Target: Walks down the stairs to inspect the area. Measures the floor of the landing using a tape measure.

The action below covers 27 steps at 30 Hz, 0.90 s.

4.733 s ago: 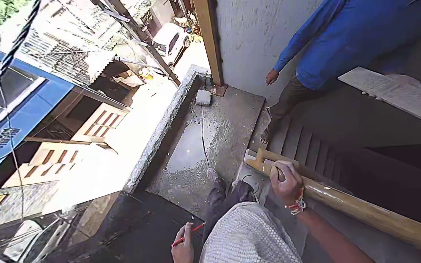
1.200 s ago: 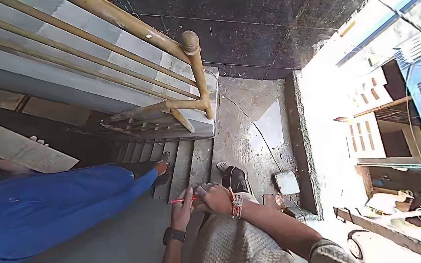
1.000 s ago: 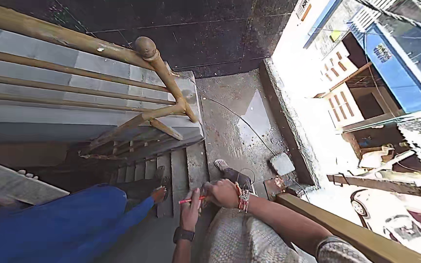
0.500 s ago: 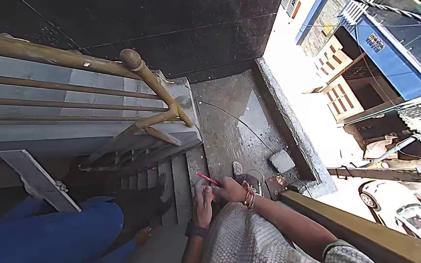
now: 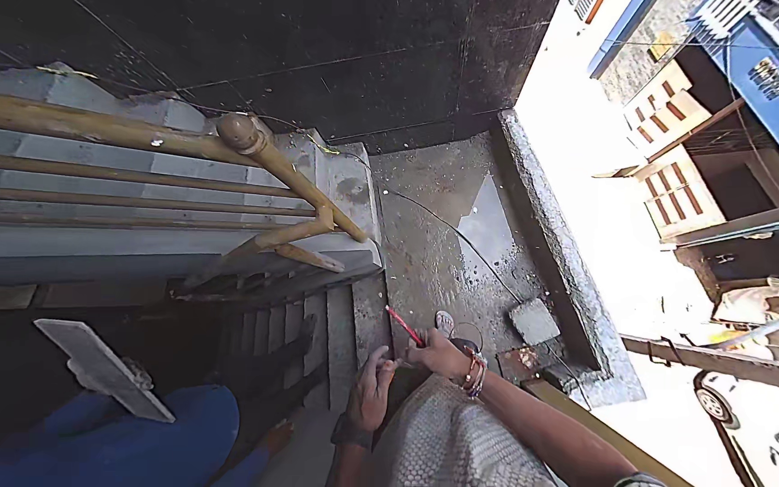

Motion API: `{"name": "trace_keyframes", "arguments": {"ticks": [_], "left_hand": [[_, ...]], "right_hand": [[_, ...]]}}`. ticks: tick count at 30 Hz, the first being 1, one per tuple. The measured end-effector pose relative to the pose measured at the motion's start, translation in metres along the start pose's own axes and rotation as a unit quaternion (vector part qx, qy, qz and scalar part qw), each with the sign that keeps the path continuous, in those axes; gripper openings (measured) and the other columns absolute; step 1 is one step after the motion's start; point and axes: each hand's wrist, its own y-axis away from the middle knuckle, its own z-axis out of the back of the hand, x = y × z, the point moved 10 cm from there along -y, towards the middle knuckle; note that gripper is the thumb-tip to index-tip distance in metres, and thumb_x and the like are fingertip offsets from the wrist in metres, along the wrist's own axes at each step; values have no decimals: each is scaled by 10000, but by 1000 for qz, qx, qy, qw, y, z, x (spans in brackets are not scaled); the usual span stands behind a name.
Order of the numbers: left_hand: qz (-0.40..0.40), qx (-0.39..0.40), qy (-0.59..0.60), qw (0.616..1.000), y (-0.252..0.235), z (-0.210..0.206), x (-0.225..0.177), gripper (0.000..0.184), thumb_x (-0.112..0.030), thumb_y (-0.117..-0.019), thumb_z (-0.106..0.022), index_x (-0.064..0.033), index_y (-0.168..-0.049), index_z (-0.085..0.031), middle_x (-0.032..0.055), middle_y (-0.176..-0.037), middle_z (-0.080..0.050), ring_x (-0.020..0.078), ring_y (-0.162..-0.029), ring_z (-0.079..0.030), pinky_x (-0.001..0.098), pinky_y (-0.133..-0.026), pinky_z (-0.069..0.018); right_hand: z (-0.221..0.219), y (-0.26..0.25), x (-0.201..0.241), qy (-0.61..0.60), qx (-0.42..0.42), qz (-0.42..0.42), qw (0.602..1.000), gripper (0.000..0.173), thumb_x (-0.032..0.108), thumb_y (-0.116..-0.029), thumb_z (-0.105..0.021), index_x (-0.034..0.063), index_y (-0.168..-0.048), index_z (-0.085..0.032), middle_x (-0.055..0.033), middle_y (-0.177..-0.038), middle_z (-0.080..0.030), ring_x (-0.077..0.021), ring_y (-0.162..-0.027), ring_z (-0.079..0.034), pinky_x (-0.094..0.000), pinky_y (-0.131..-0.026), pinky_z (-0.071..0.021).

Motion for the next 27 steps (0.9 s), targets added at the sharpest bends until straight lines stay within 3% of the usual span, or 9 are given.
{"name": "trace_keyframes", "arguments": {"ticks": [3,6,9,12,15,19,21,25,27], "left_hand": [[79,63,-61,993,9,-1,48,495,-320,-1064,-425,47,-1312,-644,257,-1179,-706,396,-1089,-696,564,-1014,-515],[163,140,-119,969,27,6,97,375,-216,-1088,-478,29,-1308,-657,266,-1277,-672,415,-1231,-633,558,-1109,-446],[227,228,-175,930,55,16,138,400,-232,-1113,-445,20,-1359,-633,254,-1368,-633,397,-1317,-585,524,-1160,-404],[224,235,-158,932,73,23,187,391,-222,-1102,-474,44,-1333,-644,286,-1338,-638,435,-1282,-601,561,-1140,-414],[219,274,-140,926,55,11,185,409,-227,-1108,-464,60,-1361,-610,306,-1395,-589,455,-1323,-562,586,-1157,-388],[219,272,-153,925,15,12,161,380,-205,-1106,-471,61,-1320,-637,295,-1352,-622,431,-1303,-583,544,-1157,-397],[217,259,-150,929,-5,12,159,381,-208,-1104,-473,66,-1302,-647,288,-1325,-639,418,-1285,-599,531,-1151,-410],[219,255,-136,932,-22,8,169,405,-249,-1108,-469,71,-1261,-664,290,-1270,-663,420,-1244,-621,545,-1124,-426],[215,243,-118,938,-26,5,176,388,-245,-1103,-478,50,-1260,-677,272,-1245,-684,406,-1218,-643,546,-1110,-445]], "right_hand": [[66,4,9,-22,-101,15,995,231,163,-893,-713,137,-765,-523,63,-597,-440,-57,-511,-417,-267,-522,-375],[170,35,40,-34,-248,76,965,248,185,-895,-758,128,-764,-556,80,-569,-451,-23,-460,-375,-215,-466,-320],[277,100,69,-41,-429,144,891,127,129,-911,-750,98,-822,-666,90,-611,-596,18,-470,-443,-170,-458,-354],[340,169,87,-62,-570,180,800,63,98,-946,-713,77,-887,-708,89,-661,-657,36,-457,-441,-151,-435,-339],[362,208,113,-87,-638,218,733,80,79,-961,-694,80,-882,-698,93,-656,-666,39,-427,-417,-146,-399,-301],[358,189,131,-119,-670,234,694,108,132,-1008,-657,85,-912,-675,98,-655,-613,26,-428,-381,-158,-400,-295],[351,162,143,-103,-665,230,703,154,157,-1014,-655,94,-874,-658,95,-660,-627,28,-442,-404,-159,-416,-304],[316,86,157,-1,-619,203,758,243,193,-996,-677,88,-780,-642,92,-640,-598,35,-506,-465,-173,-496,-365],[291,48,157,26,-582,197,789,221,181,-992,-680,63,-806,-664,73,-672,-650,34,-594,-576,-177,-606,-473]]}}
